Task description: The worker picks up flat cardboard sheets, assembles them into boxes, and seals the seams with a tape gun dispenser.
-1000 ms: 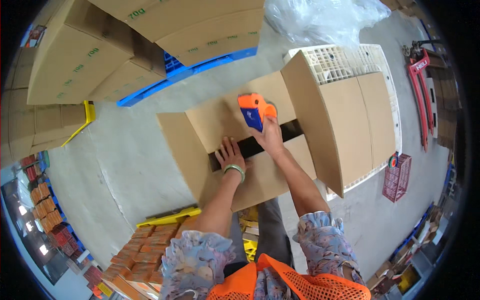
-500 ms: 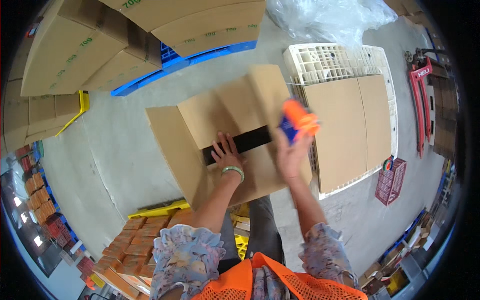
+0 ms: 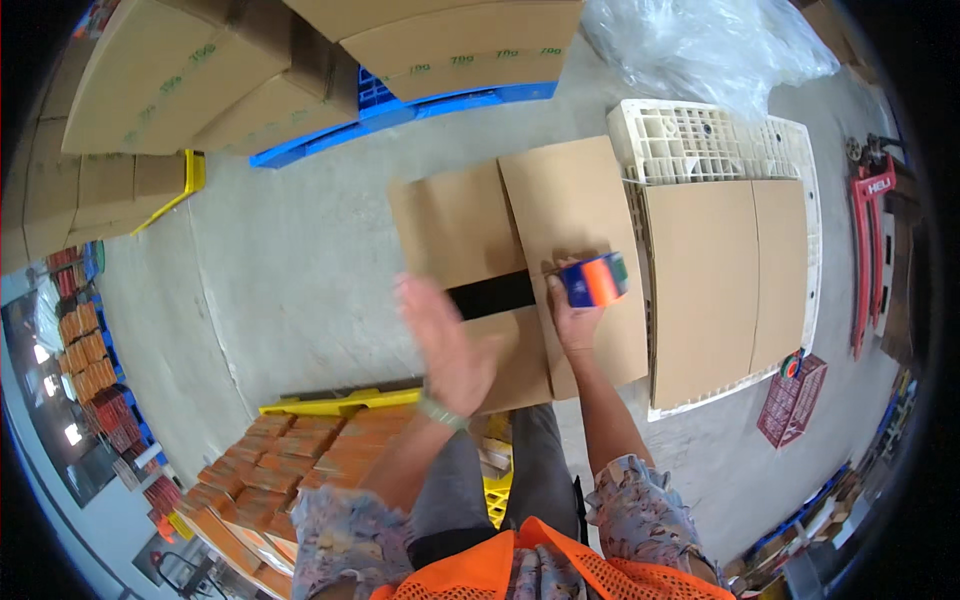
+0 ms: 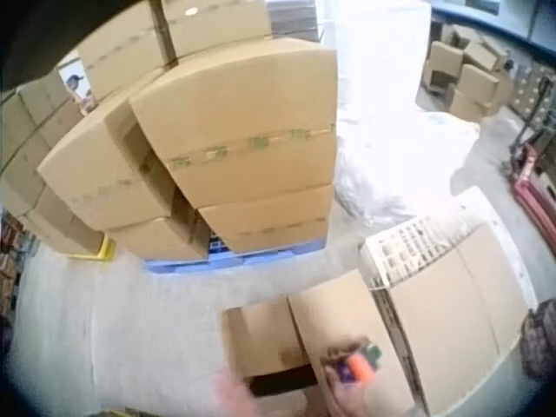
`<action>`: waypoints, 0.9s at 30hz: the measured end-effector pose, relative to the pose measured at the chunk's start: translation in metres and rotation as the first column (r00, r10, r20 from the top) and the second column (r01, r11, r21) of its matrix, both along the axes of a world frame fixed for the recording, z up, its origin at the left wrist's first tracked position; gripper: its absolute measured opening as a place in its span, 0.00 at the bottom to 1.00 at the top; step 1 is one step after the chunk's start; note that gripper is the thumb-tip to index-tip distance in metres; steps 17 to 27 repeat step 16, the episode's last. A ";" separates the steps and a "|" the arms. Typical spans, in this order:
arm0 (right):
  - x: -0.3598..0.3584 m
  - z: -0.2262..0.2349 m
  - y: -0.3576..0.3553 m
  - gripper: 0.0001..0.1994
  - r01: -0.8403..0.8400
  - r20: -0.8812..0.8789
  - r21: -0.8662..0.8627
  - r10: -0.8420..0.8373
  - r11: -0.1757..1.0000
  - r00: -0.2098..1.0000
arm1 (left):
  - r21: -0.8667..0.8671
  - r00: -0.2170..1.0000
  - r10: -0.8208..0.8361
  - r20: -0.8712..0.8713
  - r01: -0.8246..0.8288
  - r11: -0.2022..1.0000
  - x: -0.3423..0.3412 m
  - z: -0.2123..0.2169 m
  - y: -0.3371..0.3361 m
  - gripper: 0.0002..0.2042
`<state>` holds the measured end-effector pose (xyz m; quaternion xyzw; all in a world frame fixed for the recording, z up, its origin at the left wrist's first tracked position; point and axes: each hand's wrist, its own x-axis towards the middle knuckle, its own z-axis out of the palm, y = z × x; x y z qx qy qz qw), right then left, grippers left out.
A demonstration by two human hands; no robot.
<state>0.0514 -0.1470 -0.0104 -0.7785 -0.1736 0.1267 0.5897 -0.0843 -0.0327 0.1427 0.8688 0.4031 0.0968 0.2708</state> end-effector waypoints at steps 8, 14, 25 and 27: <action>0.037 0.070 -0.003 0.16 -0.040 -0.338 0.155 0.091 0.987 0.937 | 0.082 0.956 -0.257 -0.140 0.270 0.959 0.078 -0.127 -0.009 0.41; 0.050 0.098 -0.007 0.18 -0.201 -0.394 0.217 0.274 0.955 0.877 | 0.194 0.937 -0.317 -0.144 0.341 0.920 0.060 -0.154 -0.015 0.40; 0.052 0.123 0.011 0.24 -0.348 -0.642 0.214 0.399 0.913 0.654 | 0.331 0.854 -0.399 -0.334 0.503 0.799 0.056 -0.169 -0.017 0.41; 0.052 0.123 0.011 0.24 -0.348 -0.642 0.214 0.399 0.913 0.654 | 0.331 0.854 -0.399 -0.334 0.503 0.799 0.056 -0.169 -0.017 0.41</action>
